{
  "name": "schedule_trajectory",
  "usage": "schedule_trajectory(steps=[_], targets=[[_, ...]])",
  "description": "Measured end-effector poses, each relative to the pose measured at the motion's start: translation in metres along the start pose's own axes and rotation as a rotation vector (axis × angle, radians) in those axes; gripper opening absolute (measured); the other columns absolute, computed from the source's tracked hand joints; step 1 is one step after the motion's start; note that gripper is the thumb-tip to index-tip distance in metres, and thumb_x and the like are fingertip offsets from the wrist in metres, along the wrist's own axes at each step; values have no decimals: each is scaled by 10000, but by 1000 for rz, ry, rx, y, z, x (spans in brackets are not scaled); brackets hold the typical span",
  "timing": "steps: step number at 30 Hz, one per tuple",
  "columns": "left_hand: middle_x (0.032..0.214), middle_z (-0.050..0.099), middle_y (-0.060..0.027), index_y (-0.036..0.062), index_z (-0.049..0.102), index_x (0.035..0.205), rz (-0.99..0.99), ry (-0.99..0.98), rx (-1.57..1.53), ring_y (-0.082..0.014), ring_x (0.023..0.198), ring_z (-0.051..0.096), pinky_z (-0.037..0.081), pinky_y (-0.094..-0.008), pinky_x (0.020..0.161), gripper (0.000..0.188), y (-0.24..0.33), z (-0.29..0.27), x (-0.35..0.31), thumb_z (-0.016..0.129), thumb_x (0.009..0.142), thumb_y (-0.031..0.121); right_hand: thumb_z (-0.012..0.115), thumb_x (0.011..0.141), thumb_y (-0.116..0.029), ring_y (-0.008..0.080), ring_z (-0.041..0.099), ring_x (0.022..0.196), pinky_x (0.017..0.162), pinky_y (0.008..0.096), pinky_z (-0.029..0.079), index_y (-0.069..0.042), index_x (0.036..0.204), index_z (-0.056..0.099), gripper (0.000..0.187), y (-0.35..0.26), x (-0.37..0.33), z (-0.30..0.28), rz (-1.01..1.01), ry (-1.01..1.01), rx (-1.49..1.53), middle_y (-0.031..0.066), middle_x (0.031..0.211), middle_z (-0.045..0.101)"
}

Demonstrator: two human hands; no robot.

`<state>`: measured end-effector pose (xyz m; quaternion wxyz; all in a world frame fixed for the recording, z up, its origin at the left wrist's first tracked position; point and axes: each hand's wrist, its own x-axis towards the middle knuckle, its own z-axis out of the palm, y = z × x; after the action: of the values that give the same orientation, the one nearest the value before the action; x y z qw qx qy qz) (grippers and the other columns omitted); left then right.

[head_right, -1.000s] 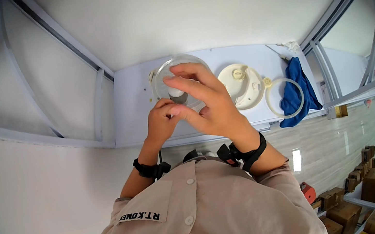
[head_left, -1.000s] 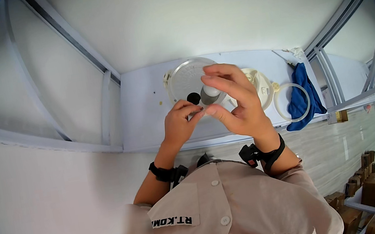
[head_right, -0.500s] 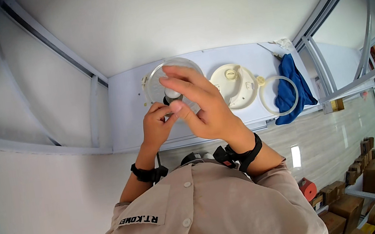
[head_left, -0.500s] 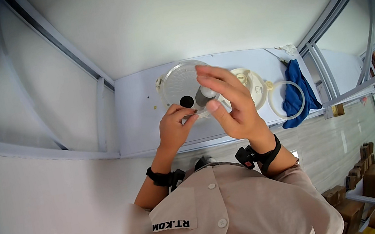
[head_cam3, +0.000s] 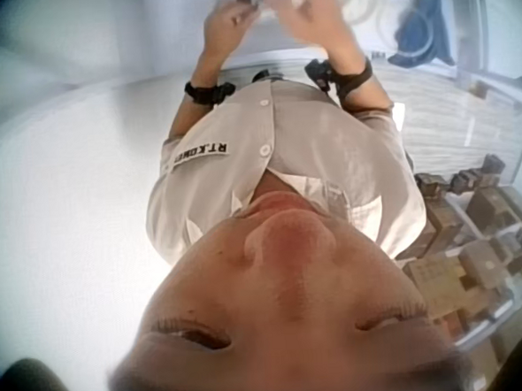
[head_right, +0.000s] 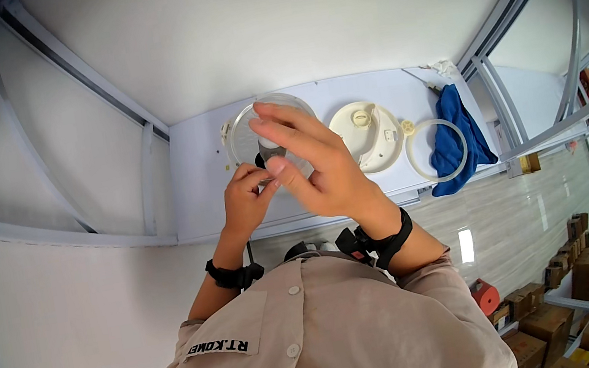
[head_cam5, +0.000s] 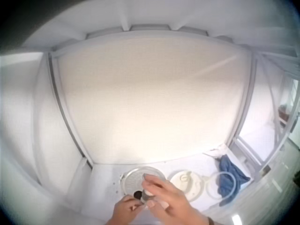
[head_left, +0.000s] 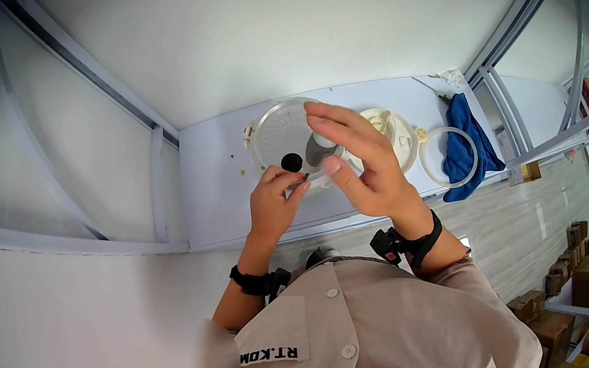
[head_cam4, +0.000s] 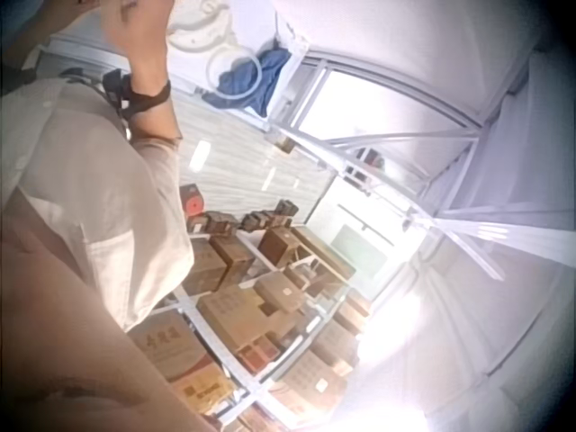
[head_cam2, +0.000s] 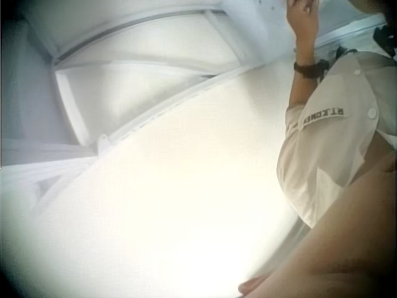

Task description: The person handles a blue cloth and a white plastic ring, then uses a screwdriver to unscrew a white circular lid from a white bucket-like container. After removing the lid, the person places it aside and inspects the interior of the container.

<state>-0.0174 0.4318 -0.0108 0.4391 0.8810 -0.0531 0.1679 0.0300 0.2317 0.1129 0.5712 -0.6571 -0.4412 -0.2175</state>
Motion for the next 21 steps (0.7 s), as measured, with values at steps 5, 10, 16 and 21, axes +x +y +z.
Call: schedule_trajectory(steps=[5,10,16,21], targets=[[960,690,-38,106,819,1041,11,-26,19,-180,676,630,511,-318,621,159,1,-2,0,837,893,160,745,927,-31,315,697,1033,907,406,566,-8,1344,703,419,3,-6,-1,27,37,-82,162,1266,665],[939,675,-39,68,794,996,24,-24,9,-161,643,607,507,-313,595,130,3,-4,1,840,886,120,742,918,-22,311,699,1027,932,391,563,-7,1319,711,403,0,0,-4,54,31,-23,155,1196,690],[964,700,-37,82,802,980,67,22,18,-195,698,697,556,-331,622,130,4,-1,2,822,911,190,753,938,-48,322,689,1109,999,382,542,-1,1335,696,404,0,-2,0,2,16,41,198,1207,705],[966,702,-17,71,756,929,160,-64,123,-210,722,721,562,-340,638,138,4,-9,11,820,901,190,747,929,-53,303,680,1051,940,376,558,-13,1333,694,409,5,-10,-4,37,-10,-50,167,1195,688]])
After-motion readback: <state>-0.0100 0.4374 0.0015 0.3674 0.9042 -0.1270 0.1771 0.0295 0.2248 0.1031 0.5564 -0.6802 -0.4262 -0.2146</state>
